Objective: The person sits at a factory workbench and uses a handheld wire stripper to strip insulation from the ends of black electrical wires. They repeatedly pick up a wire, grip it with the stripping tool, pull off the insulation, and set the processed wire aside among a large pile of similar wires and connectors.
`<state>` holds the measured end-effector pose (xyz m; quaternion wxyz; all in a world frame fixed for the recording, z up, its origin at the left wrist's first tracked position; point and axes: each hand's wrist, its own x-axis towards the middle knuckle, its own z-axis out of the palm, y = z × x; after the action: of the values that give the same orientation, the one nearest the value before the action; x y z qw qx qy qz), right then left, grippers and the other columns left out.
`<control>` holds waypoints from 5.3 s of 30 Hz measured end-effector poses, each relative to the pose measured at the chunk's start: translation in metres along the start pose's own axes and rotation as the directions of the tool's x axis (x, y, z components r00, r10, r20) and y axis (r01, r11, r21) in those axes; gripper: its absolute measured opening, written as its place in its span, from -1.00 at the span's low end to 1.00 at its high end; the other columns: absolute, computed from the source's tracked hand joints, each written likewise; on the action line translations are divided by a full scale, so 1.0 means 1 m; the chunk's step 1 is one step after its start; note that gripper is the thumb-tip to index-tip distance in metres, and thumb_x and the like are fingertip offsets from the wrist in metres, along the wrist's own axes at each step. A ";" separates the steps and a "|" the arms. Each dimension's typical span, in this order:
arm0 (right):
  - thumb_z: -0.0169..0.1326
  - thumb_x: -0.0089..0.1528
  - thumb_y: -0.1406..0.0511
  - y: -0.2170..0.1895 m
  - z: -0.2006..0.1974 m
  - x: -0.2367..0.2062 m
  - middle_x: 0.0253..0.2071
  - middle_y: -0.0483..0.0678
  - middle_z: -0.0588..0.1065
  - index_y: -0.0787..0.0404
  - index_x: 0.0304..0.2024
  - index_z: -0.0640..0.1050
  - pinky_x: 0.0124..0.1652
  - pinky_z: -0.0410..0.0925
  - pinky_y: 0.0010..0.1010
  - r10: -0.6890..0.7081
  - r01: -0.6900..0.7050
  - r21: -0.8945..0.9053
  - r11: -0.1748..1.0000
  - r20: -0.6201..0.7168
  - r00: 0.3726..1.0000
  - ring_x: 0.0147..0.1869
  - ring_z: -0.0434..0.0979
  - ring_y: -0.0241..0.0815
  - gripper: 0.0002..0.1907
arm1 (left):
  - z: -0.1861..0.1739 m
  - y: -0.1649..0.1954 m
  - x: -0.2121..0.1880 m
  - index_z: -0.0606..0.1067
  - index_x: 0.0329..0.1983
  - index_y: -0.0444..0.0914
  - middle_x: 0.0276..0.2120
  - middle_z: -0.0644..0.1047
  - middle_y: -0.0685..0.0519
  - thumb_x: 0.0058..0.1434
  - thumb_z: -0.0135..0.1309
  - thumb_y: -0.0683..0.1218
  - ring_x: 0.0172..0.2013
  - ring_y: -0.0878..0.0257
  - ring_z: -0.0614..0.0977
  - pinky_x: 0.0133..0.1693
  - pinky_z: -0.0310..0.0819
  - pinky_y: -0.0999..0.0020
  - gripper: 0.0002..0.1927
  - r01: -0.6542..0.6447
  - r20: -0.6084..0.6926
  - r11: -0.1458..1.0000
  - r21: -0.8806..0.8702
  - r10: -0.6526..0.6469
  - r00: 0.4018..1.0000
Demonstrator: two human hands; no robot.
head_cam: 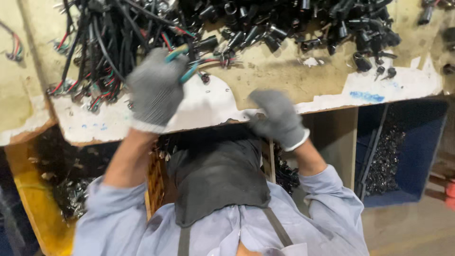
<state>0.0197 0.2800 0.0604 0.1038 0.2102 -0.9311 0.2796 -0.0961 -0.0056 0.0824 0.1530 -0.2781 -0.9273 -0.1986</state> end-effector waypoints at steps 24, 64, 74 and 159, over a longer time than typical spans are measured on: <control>-0.07 0.41 0.09 0.043 0.035 0.035 -0.23 0.03 0.52 0.29 -0.01 0.52 0.01 0.46 -0.24 0.630 0.011 1.000 -0.009 -0.003 0.776 -0.11 0.55 -0.12 -0.61 | 0.053 0.019 -0.075 0.63 -0.32 -0.14 -0.35 0.54 -0.13 0.13 0.22 0.00 -0.37 -0.11 0.64 -0.39 0.49 -0.01 -0.85 0.426 0.265 0.903 -0.056 -0.398 0.878; 0.28 0.15 0.34 -0.060 0.068 0.030 -0.33 0.07 0.57 0.21 -0.18 0.52 -0.26 0.47 -0.25 0.292 -0.298 0.363 0.883 0.071 0.954 -0.27 0.65 0.06 -0.76 | 0.052 0.016 -0.062 0.59 -0.16 -0.13 -0.25 0.53 -0.13 0.29 0.01 -0.11 -0.29 -0.08 0.67 -0.39 0.54 -0.02 -0.84 0.480 0.383 0.866 0.143 -0.496 0.779; 0.36 0.15 0.21 -0.052 0.060 0.025 -0.39 0.07 0.53 0.21 -0.16 0.52 -0.33 0.42 -0.17 0.136 -0.162 0.372 0.914 0.096 0.986 -0.34 0.59 0.08 -0.65 | 0.001 0.013 -0.049 0.66 -0.07 -0.18 -0.29 0.65 -0.17 0.10 0.24 -0.14 -0.28 -0.02 0.69 -0.25 0.54 0.18 -0.71 0.518 0.257 0.739 -0.432 -0.450 0.856; -0.13 0.53 0.15 -0.141 0.026 0.038 0.21 0.07 0.50 0.34 0.19 0.48 0.26 0.36 -0.32 -0.739 -0.499 0.866 0.033 0.357 0.570 0.25 0.50 -0.11 -0.60 | 0.062 0.025 -0.041 0.61 0.02 -0.05 -0.22 0.55 -0.20 0.36 -0.02 0.08 -0.32 -0.17 0.65 -0.34 0.49 -0.09 -0.70 0.500 0.362 0.865 -0.041 -0.454 0.814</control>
<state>0.0478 0.1461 0.1184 -0.4760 0.4149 -0.3534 0.6902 -0.0595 0.0228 0.0192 -0.0831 -0.0760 -0.9639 -0.2411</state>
